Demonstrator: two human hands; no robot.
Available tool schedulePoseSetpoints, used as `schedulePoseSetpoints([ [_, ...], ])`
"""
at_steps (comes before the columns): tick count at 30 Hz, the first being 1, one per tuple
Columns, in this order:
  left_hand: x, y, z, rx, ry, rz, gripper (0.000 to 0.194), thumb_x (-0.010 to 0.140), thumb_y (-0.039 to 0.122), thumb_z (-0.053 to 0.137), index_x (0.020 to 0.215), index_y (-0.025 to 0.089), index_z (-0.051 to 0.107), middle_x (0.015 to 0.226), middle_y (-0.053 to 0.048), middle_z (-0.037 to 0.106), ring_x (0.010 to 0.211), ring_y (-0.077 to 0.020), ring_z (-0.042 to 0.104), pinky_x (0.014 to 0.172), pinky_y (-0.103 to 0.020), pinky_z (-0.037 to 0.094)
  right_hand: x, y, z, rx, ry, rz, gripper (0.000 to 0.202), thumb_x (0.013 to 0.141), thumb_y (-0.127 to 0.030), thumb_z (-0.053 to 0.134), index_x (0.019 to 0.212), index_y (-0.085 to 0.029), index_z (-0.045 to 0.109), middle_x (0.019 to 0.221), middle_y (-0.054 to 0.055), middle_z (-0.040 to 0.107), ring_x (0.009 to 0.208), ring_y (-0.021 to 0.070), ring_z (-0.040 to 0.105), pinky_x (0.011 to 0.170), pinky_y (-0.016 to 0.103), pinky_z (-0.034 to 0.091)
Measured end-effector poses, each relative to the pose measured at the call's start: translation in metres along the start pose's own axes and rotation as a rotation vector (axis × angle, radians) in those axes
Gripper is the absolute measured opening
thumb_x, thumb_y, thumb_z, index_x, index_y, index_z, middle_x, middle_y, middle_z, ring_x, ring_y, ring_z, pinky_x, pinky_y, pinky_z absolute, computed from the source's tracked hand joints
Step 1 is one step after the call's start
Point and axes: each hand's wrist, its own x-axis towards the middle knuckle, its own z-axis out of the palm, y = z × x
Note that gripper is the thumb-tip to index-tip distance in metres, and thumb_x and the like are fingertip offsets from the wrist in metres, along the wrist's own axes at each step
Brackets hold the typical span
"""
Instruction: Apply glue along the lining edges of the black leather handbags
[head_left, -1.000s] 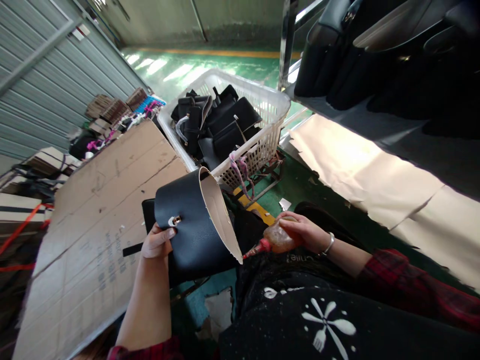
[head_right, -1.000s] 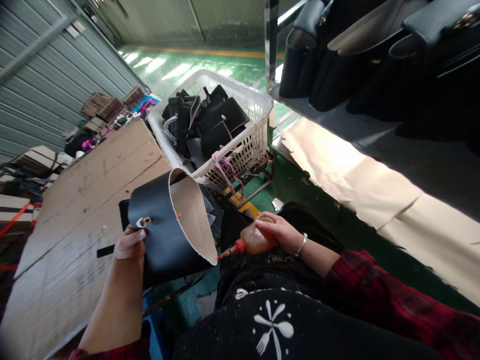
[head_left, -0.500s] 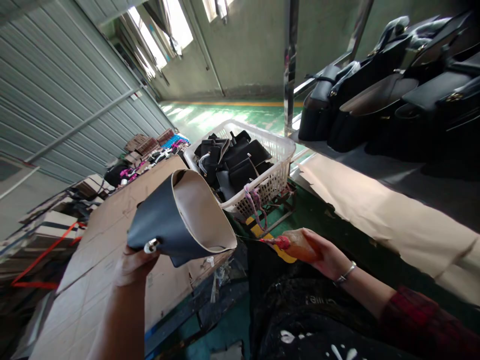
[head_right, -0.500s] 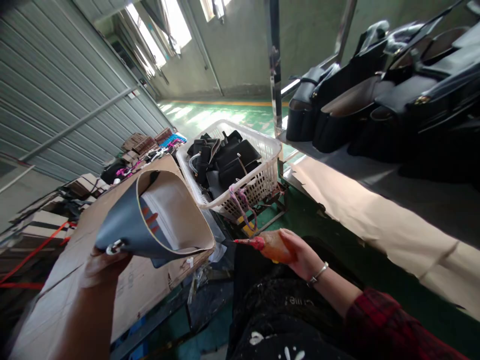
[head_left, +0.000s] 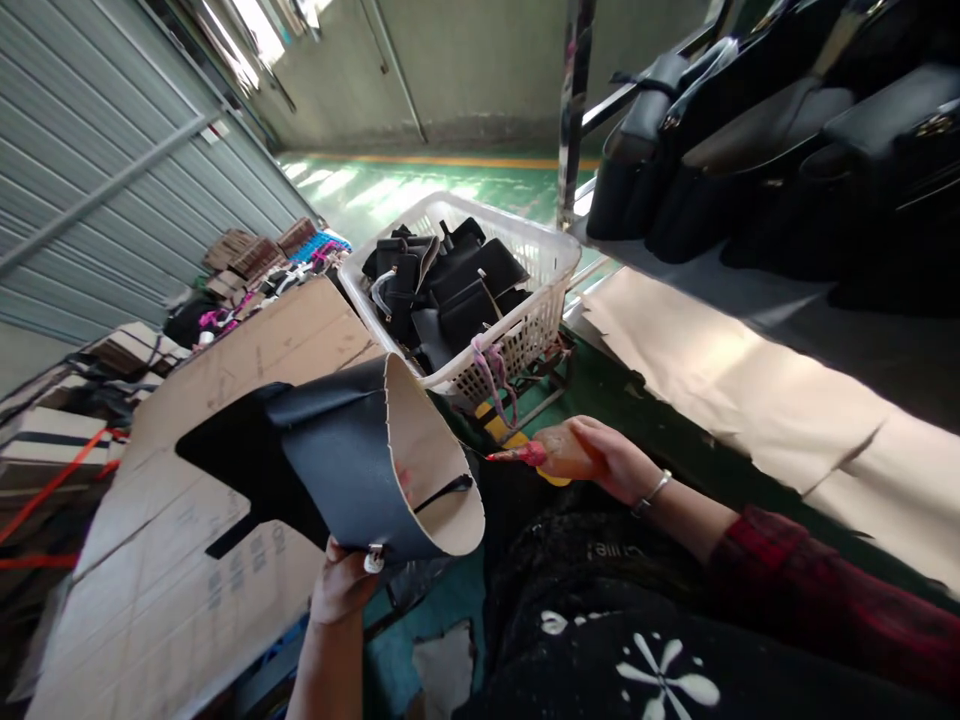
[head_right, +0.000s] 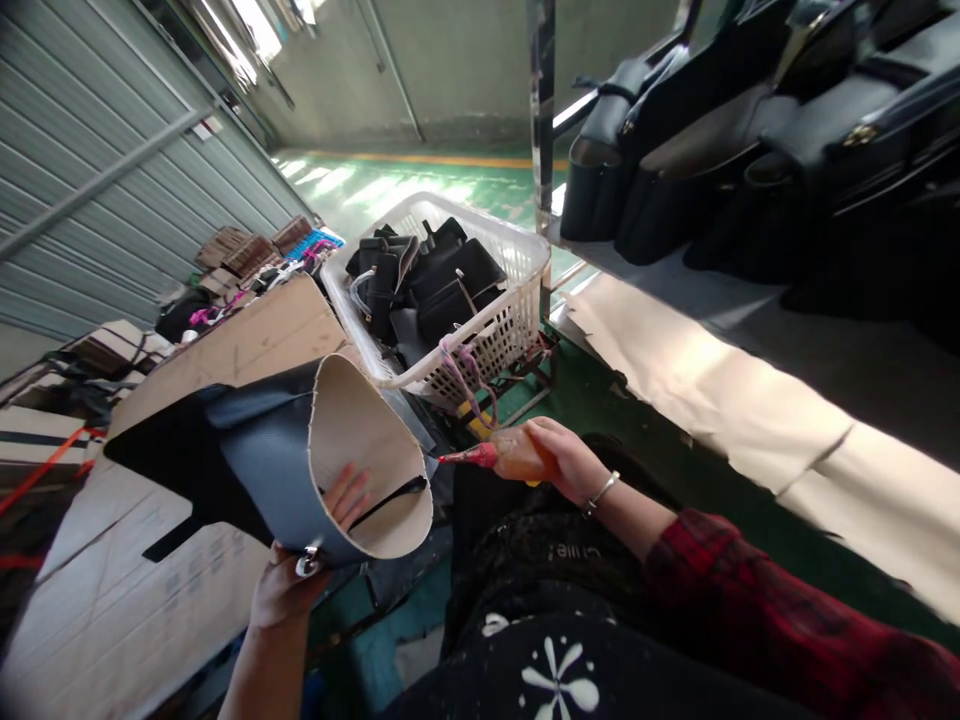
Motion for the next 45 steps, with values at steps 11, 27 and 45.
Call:
schedulePoseSetpoints([
  [11,0.019,-0.003,-0.019,-0.053,-0.301,0.041,0.024,0.065,0.041,0.081,0.058,0.022,0.069,0.143,-0.005,0.055,0.136,-0.0457,0.040,0.110,-0.067,0.027,0.056,-0.015,0.027,-0.051,0.011,-0.062,0.051,0.046,-0.051,0.091,0.076,-0.020,0.063,0.069,-0.001,0.064,0.064,0.0154,0.058,0.059,0.027,0.046],
  [27,0.020,-0.011,-0.022,0.024,-0.403,0.094,0.022,0.072,0.037,0.075,0.061,0.019,0.071,0.145,-0.006,0.053,0.137,-0.0416,0.040,0.115,-0.063,0.018,0.055,0.000,0.012,-0.157,-0.073,0.119,0.044,0.053,-0.047,0.089,0.078,-0.019,0.065,0.074,0.001,0.068,0.067,0.0165,0.063,0.058,0.027,0.050],
  [45,0.013,-0.022,-0.042,0.014,-0.379,-0.084,0.033,0.070,0.029,0.073,0.101,0.018,0.075,0.138,-0.018,0.057,0.137,-0.0437,0.038,0.115,-0.063,0.021,0.052,-0.002,0.016,-0.220,-0.016,-0.032,0.049,0.048,-0.054,0.087,0.073,-0.019,0.064,0.067,-0.001,0.064,0.062,0.0150,0.057,0.060,0.029,0.043],
])
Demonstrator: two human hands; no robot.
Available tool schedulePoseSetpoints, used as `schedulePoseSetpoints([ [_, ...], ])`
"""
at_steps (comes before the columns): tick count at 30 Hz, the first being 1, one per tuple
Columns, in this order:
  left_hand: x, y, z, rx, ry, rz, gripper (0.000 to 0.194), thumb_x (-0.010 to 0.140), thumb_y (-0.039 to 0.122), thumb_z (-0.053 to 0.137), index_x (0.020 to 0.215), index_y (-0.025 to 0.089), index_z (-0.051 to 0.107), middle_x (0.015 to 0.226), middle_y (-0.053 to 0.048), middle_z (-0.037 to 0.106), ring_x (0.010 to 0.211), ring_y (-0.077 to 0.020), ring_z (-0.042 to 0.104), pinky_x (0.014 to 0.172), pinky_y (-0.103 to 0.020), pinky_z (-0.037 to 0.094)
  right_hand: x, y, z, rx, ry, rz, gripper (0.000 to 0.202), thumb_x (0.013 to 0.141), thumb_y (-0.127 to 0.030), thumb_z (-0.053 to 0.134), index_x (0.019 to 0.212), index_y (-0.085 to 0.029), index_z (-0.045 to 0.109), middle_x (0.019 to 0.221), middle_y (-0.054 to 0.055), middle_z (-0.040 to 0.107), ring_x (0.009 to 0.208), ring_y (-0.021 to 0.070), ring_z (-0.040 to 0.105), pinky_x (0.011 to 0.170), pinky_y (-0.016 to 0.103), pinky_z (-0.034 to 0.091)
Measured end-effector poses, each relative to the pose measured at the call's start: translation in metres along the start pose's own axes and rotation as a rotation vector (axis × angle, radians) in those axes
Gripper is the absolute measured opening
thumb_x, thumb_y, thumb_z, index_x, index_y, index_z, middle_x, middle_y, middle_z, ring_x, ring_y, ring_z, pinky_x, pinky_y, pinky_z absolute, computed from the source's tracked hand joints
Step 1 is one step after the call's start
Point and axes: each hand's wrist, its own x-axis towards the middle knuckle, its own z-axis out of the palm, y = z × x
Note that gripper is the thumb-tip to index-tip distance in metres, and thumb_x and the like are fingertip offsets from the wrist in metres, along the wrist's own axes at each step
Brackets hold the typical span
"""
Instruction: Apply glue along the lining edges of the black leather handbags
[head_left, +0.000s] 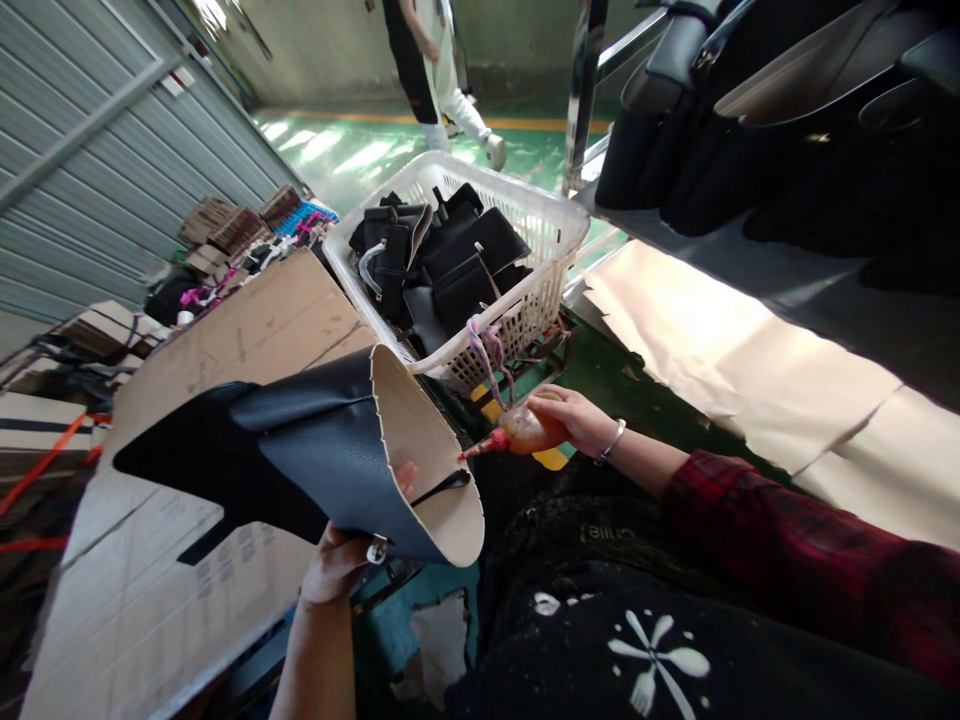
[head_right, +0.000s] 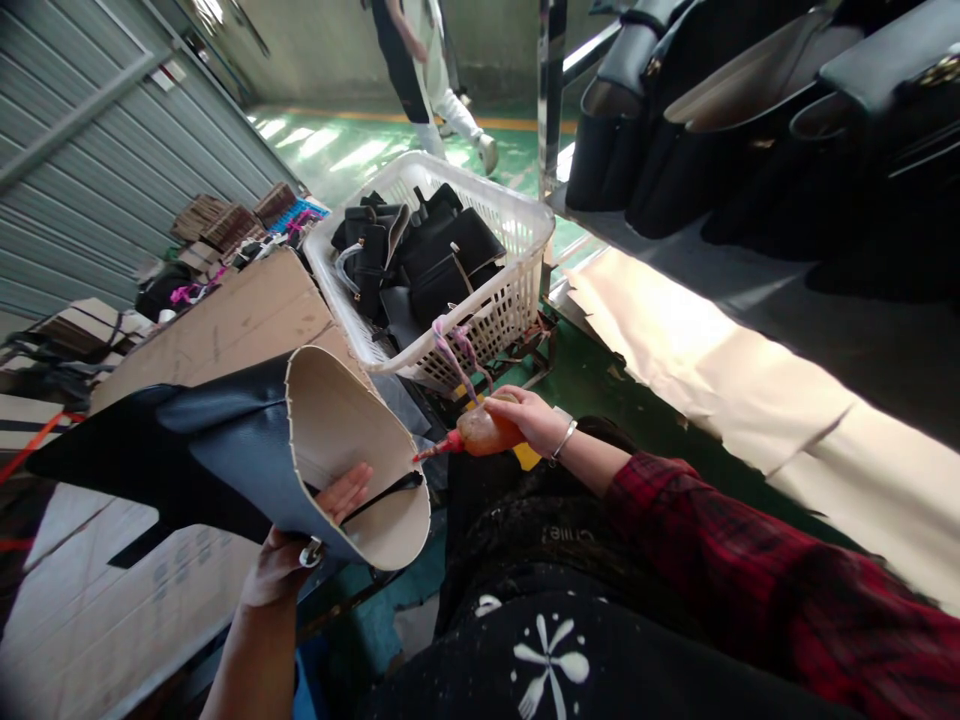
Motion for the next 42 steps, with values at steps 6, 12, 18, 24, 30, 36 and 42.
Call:
schedulePoseSetpoints([
  [6,-0.002,0.002,0.001,0.007,0.031,-0.030,0.034,0.069,0.032,0.075,0.100,0.018,0.076,0.134,-0.018,0.061,0.135,-0.0434,0.042,0.114,-0.061,0.026,0.002,-0.005,0.005,0.043,0.059,-0.071,0.051,0.046,-0.056,0.087,0.073,-0.020,0.063,0.066,-0.001,0.062,0.062,0.0142,0.055,0.058,0.027,0.042],
  [12,-0.001,0.005,0.009,0.026,0.081,-0.041,0.036,0.066,0.033,0.078,0.099,0.018,0.076,0.129,-0.018,0.064,0.132,-0.0442,0.046,0.111,-0.062,0.030,0.006,-0.004,0.010,0.081,0.051,-0.021,0.055,0.043,-0.057,0.088,0.074,-0.020,0.062,0.067,-0.001,0.063,0.061,0.0148,0.056,0.057,0.028,0.043],
  [18,0.001,0.009,0.014,0.022,0.120,-0.068,0.040,0.061,0.033,0.080,0.099,0.018,0.077,0.131,-0.020,0.062,0.128,-0.0471,0.049,0.109,-0.064,0.033,0.000,0.006,-0.003,0.029,-0.008,0.048,0.053,0.046,-0.056,0.088,0.074,-0.019,0.063,0.071,0.000,0.065,0.064,0.0158,0.059,0.060,0.029,0.046],
  [24,-0.002,0.006,0.009,0.032,0.131,-0.080,0.044,0.064,0.033,0.080,0.105,0.017,0.075,0.132,-0.021,0.061,0.128,-0.0466,0.048,0.108,-0.063,0.035,-0.012,0.004,-0.012,-0.005,-0.028,0.080,0.050,0.050,-0.053,0.088,0.075,-0.018,0.063,0.071,0.001,0.066,0.065,0.0167,0.060,0.061,0.030,0.046],
  [30,-0.001,0.007,0.013,0.042,0.148,-0.071,0.039,0.062,0.033,0.082,0.098,0.017,0.078,0.127,-0.021,0.064,0.125,-0.0463,0.052,0.106,-0.063,0.037,-0.012,-0.001,-0.009,-0.015,0.023,0.016,0.051,0.049,-0.055,0.087,0.076,-0.019,0.064,0.070,0.000,0.064,0.064,0.0158,0.057,0.061,0.029,0.044],
  [36,0.003,0.011,0.023,0.073,0.193,-0.026,0.039,0.059,0.030,0.084,0.097,0.023,0.079,0.120,-0.016,0.069,0.121,-0.0444,0.056,0.107,-0.062,0.037,-0.012,-0.002,-0.008,-0.020,0.050,0.000,0.053,0.047,-0.057,0.087,0.075,-0.019,0.063,0.069,0.000,0.063,0.064,0.0157,0.056,0.060,0.029,0.043],
  [42,0.003,0.015,0.028,0.071,0.211,-0.048,0.041,0.056,0.031,0.086,0.095,0.020,0.079,0.118,-0.019,0.069,0.120,-0.0459,0.056,0.105,-0.062,0.038,-0.011,-0.005,-0.004,-0.004,0.041,-0.034,0.051,0.051,-0.057,0.085,0.077,-0.020,0.062,0.071,0.000,0.063,0.065,0.0165,0.056,0.062,0.030,0.043],
])
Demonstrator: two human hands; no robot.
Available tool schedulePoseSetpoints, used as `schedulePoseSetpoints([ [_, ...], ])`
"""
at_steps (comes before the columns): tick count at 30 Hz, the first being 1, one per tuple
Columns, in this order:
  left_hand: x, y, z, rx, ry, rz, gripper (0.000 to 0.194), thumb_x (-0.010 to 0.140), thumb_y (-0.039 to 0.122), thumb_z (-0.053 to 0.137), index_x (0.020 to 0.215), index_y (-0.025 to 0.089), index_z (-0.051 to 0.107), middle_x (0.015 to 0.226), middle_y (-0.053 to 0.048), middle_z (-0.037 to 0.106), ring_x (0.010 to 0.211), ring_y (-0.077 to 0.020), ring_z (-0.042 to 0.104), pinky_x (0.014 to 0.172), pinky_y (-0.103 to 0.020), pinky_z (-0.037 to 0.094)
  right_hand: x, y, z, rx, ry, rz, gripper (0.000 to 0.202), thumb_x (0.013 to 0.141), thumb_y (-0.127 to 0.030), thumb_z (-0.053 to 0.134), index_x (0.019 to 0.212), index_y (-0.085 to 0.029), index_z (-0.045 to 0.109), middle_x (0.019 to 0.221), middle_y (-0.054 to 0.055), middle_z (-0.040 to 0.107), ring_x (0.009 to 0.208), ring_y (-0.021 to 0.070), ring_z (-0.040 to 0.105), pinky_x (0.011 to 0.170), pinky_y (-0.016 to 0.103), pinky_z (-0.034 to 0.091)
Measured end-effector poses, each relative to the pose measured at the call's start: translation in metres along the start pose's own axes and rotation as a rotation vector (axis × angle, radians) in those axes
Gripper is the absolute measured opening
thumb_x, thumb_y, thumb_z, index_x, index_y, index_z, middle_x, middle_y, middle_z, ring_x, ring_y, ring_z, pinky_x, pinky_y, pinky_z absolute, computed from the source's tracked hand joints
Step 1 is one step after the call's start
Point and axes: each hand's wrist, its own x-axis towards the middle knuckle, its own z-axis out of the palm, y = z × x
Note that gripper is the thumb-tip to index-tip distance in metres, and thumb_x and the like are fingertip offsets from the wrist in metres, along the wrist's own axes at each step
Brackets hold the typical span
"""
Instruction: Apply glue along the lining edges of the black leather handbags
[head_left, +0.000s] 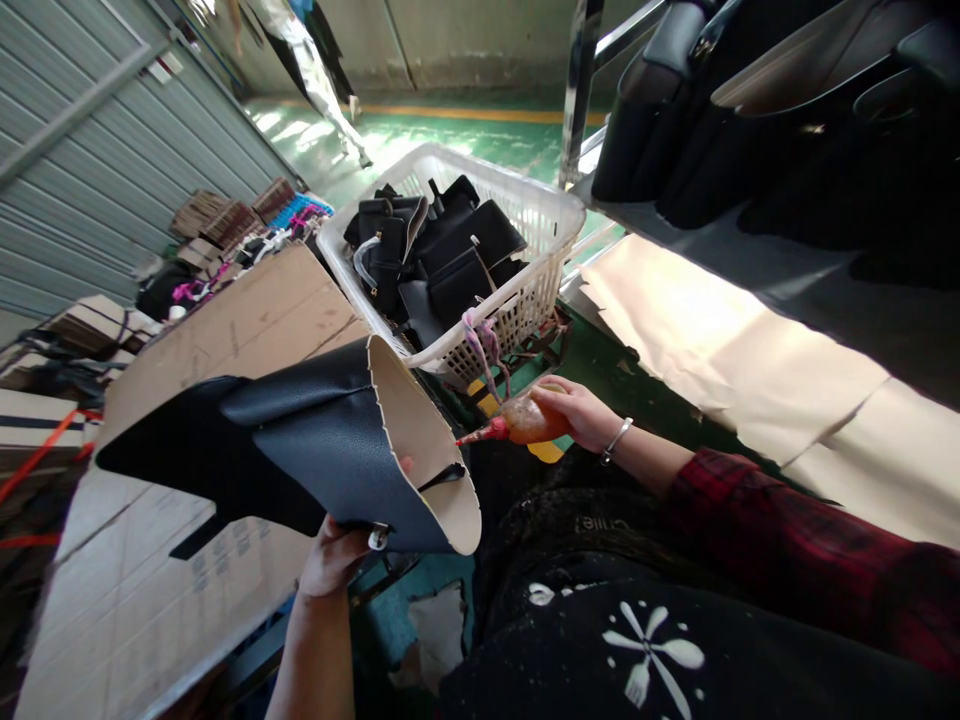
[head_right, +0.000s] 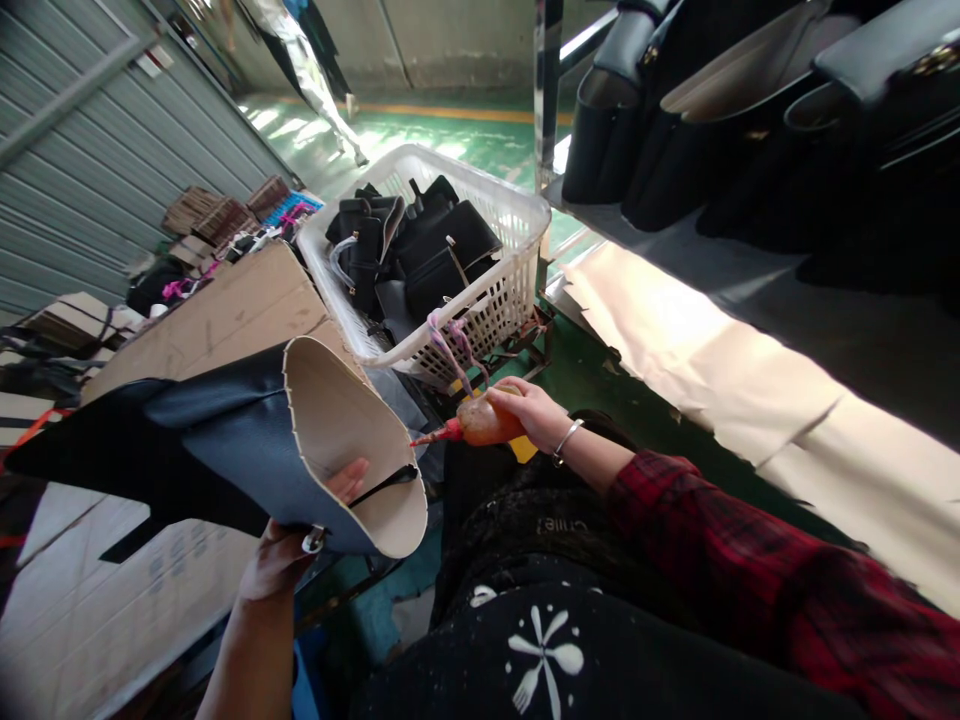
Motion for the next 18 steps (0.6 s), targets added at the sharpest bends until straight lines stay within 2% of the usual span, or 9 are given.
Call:
schedulePoseSetpoints([
  [5,-0.001,0.000,-0.001,-0.029,0.011,0.006,0.041,0.056,0.027,0.085,0.097,0.022,0.079,0.111,-0.016,0.073,0.119,-0.0434,0.058,0.106,-0.061,0.039,0.002,0.003,0.002,-0.059,0.013,-0.036,0.050,0.050,-0.058,0.084,0.073,-0.020,0.062,0.068,0.000,0.063,0.064,0.0160,0.056,0.063,0.030,0.044],
  [11,-0.002,-0.004,-0.006,-0.002,0.007,0.013,0.040,0.058,0.027,0.083,0.098,0.021,0.079,0.118,-0.015,0.070,0.121,-0.0421,0.057,0.109,-0.058,0.036,-0.008,0.008,-0.009,-0.068,-0.036,0.056,0.050,0.052,-0.057,0.085,0.078,-0.019,0.063,0.073,0.001,0.066,0.067,0.0176,0.059,0.063,0.031,0.046],
  [15,-0.002,-0.020,-0.022,-0.035,0.023,0.036,0.046,0.059,0.028,0.082,0.104,0.022,0.077,0.114,-0.015,0.072,0.119,-0.0429,0.058,0.106,-0.060,0.039,-0.007,0.005,-0.008,-0.074,-0.004,0.021,0.051,0.050,-0.057,0.085,0.077,-0.019,0.063,0.071,0.001,0.064,0.066,0.0168,0.057,0.063,0.030,0.044],
  [18,-0.002,-0.034,-0.037,-0.021,0.068,0.031,0.042,0.059,0.028,0.081,0.100,0.021,0.078,0.104,-0.015,0.074,0.111,-0.0426,0.062,0.101,-0.060,0.043,-0.003,0.003,-0.002,-0.052,0.037,-0.040,0.052,0.049,-0.059,0.084,0.075,-0.020,0.062,0.069,0.000,0.063,0.064,0.0162,0.055,0.062,0.030,0.043],
])
